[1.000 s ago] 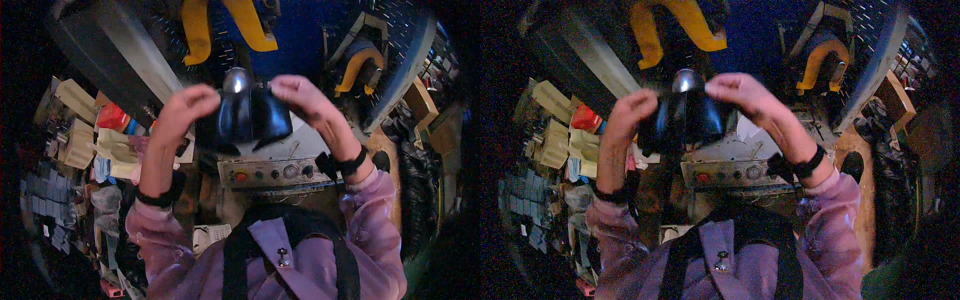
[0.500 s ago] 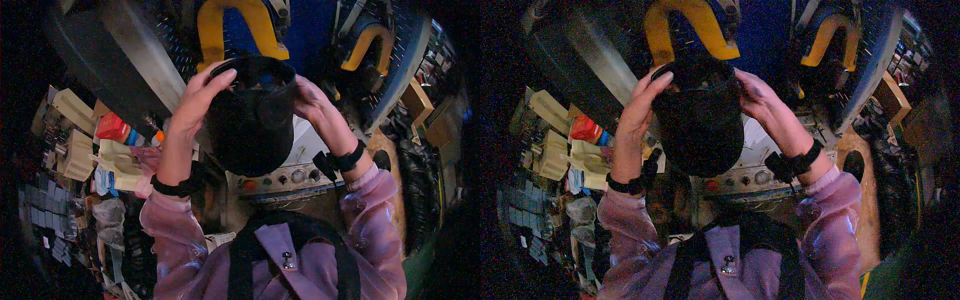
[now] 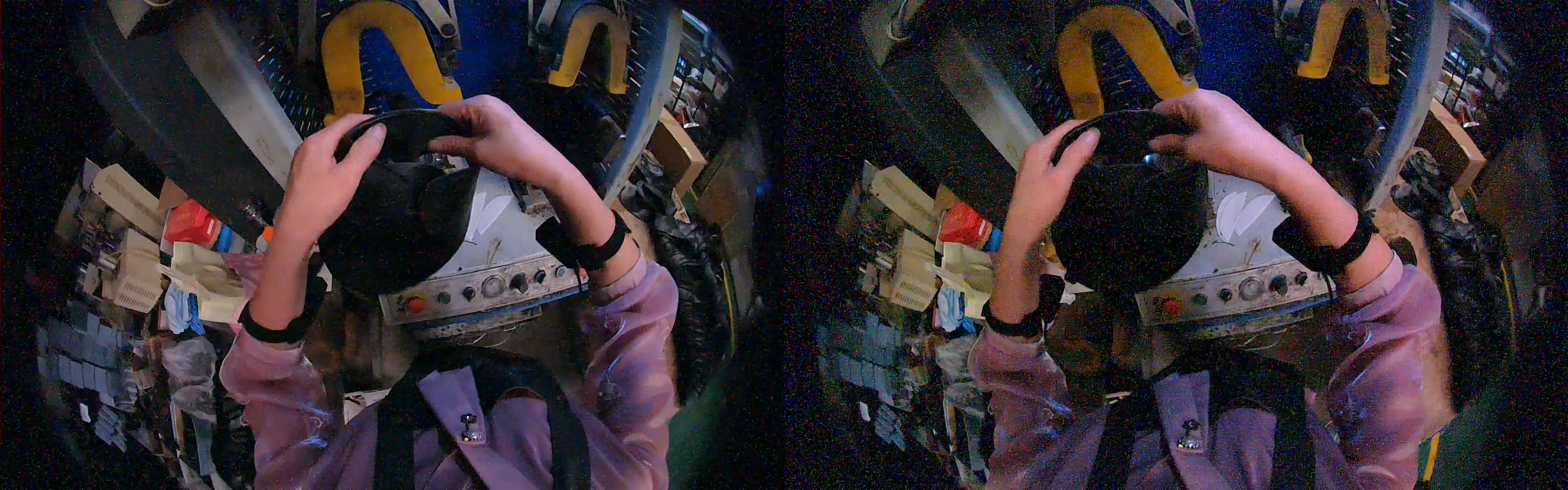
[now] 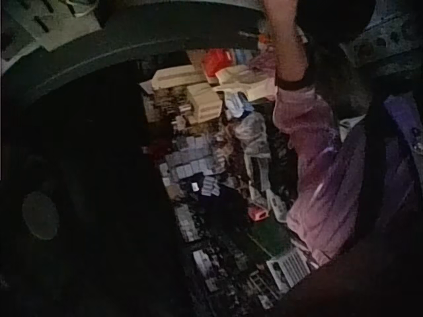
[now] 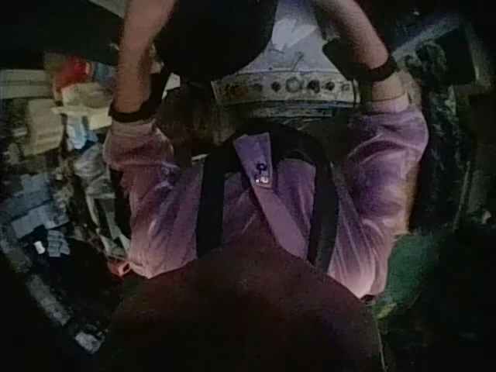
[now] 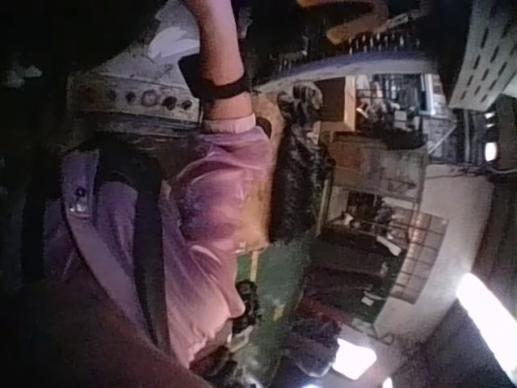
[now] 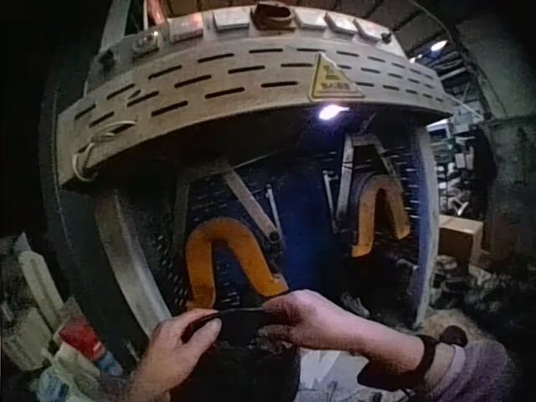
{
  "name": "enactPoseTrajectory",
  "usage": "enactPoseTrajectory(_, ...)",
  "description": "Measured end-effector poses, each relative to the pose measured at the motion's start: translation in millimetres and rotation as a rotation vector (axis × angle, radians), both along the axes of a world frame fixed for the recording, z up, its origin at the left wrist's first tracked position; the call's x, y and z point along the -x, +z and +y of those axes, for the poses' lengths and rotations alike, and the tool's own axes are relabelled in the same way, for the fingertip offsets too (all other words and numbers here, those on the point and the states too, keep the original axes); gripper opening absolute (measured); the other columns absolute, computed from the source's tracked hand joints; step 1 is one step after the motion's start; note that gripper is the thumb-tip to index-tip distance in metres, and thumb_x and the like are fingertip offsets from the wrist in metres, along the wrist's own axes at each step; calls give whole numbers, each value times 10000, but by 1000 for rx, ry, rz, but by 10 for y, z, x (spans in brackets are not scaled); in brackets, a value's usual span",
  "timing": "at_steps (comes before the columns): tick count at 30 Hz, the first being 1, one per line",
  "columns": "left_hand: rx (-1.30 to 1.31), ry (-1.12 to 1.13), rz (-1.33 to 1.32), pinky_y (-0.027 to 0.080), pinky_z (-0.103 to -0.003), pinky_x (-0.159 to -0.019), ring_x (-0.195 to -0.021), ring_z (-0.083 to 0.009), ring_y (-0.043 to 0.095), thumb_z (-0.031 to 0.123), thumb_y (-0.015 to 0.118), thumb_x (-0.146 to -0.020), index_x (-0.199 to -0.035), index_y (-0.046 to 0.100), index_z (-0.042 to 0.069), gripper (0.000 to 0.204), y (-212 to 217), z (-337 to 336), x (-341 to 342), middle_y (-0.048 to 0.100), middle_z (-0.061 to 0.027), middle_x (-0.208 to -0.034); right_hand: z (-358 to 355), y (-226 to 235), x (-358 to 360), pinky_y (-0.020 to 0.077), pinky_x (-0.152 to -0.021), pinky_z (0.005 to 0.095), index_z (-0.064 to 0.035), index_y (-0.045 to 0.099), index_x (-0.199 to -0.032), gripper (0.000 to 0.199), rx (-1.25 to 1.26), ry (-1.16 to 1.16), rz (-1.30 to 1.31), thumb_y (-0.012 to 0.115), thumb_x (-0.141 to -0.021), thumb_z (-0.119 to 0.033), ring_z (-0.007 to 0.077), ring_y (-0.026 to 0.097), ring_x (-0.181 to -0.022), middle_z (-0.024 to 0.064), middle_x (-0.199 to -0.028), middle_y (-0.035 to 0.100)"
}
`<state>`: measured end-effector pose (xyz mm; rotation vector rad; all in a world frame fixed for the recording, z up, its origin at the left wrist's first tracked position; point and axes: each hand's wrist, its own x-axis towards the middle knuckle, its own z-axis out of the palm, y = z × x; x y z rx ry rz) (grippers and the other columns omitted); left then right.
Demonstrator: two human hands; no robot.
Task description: Shape the heel and counter of shoes using a heel-shaping machine.
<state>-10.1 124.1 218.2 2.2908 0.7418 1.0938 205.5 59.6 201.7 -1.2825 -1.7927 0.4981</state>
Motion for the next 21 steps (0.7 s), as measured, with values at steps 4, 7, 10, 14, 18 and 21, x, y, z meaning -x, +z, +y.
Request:
enactPoseTrajectory(4, 41, -158, 269, 463, -277, -748, -815, -136, 592, 256, 650, -825, -1062, 593, -30, 376, 106, -9, 84, 650, -94, -881, -72, 49, 130, 504, -677, 404, -95, 656, -976, 290, -315, -279, -485, 677, -703, -189, 317, 631, -760, 159, -806, 649)
enactPoseTrajectory(7, -163, -60, 341, 483, -313, -714, -808, -212, 642, 217, 662, -797, -1047, 603, -4, 338, 112, -26, 29, 661, -156, -888, -96, 72, 218, 509, -645, 437, -124, 663, -926, 265, -511, -324, -621, 656, -666, -173, 330, 628, -721, 145, -770, 643)
enactPoseTrajectory(10, -388, 119, 358, 488, -369, -700, -802, -316, 639, 187, 662, -772, -1022, 622, 42, 292, 90, -35, -30, 644, -195, -848, -62, 82, 251, 508, -645, 443, -118, 654, -892, 219, -455, -350, -611, 645, -679, -169, 337, 626, -726, 145, -755, 640)
enactPoseTrajectory(14, -584, 185, 408, 476, -445, -675, -788, -366, 603, 172, 649, -752, -931, 637, 67, 208, 86, -15, -78, 618, -199, -788, 26, 80, 230, 506, -649, 447, -119, 653, -899, 211, -470, -277, -601, 636, -692, -161, 347, 623, -738, 152, -759, 639)
enactPoseTrajectory(18, -600, 187, 432, 474, -456, -680, -783, -370, 604, 187, 651, -750, -913, 644, 62, 206, 144, 29, -86, 620, -196, -786, 111, 107, 144, 502, -679, 446, -125, 656, -926, 245, -410, -205, -555, 658, -689, -183, 349, 620, -770, 154, -779, 642)
enactPoseTrajectory(21, -549, 202, 469, 479, -442, -709, -812, -375, 602, 212, 665, -748, -958, 652, 65, 257, 172, 26, -104, 625, -201, -825, 146, 106, 108, 499, -696, 444, -135, 657, -941, 268, -368, -196, -544, 679, -687, -217, 343, 620, -786, 142, -789, 645)
